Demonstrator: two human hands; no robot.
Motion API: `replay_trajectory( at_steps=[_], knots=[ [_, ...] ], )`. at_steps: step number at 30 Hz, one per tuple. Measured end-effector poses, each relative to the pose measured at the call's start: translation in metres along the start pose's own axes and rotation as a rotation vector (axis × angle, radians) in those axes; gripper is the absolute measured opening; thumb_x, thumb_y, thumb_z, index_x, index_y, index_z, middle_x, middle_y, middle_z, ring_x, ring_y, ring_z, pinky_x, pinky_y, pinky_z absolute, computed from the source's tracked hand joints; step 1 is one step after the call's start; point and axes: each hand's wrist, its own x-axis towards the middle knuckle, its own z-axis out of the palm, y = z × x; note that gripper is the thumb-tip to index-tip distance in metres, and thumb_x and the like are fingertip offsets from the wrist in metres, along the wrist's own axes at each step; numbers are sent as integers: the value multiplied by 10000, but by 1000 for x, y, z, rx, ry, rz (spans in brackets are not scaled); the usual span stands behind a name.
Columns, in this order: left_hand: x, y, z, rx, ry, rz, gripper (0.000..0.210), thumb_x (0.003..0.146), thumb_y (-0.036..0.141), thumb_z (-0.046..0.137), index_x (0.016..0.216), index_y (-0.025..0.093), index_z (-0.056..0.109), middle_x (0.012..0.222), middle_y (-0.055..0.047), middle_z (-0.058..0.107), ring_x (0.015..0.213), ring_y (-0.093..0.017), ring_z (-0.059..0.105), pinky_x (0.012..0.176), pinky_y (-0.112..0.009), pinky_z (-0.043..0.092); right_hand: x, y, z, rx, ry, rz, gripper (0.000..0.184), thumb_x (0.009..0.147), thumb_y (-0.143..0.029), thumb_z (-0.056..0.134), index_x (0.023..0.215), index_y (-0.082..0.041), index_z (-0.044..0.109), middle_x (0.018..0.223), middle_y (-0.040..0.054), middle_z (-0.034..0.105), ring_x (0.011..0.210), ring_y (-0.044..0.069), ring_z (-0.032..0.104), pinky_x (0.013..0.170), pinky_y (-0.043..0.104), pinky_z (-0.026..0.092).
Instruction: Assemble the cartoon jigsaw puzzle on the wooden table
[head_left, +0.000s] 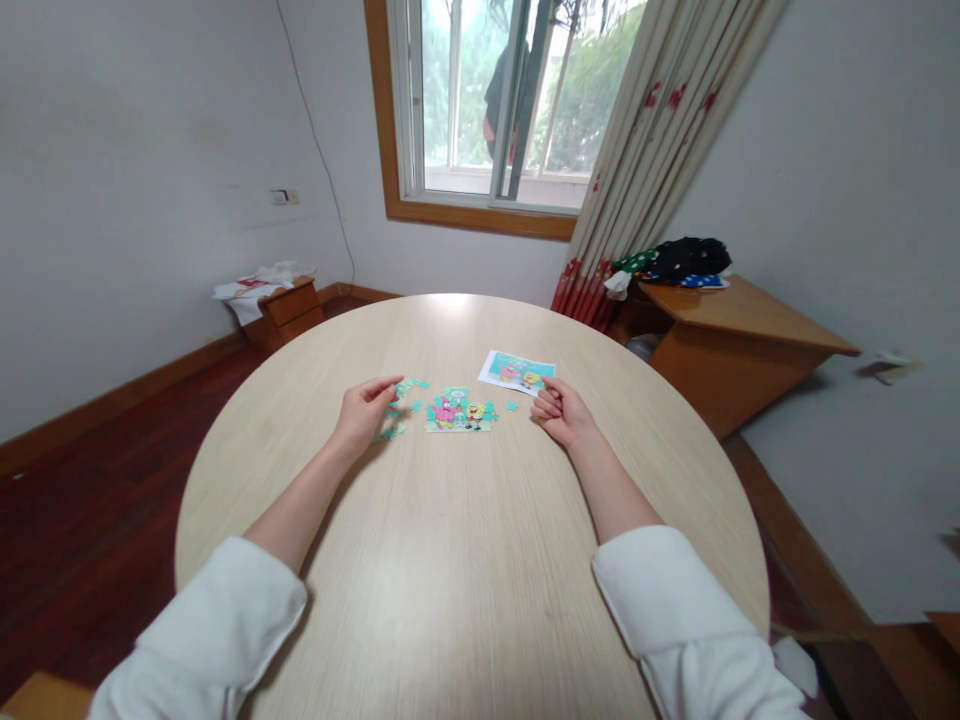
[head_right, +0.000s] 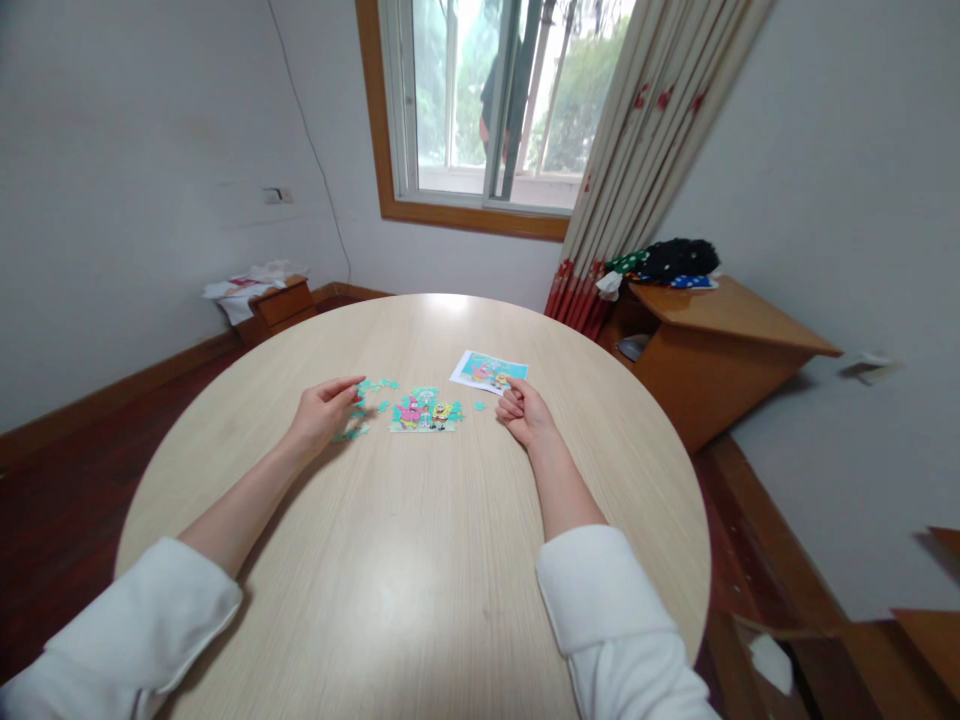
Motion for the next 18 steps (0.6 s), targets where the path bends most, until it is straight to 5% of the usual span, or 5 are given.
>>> replay_trajectory(
  at_steps=[18],
  knots=[
    [-4,8,4,-64,-23,-111,379,469,329,765,771,112,692,616,-12,621,537,-117,570,572,-275,471,0,0,-1,-5,-10,0,463,767,-167,582,526,-199,189,331,-111,225,288,26,147,298,154,200]
  ],
)
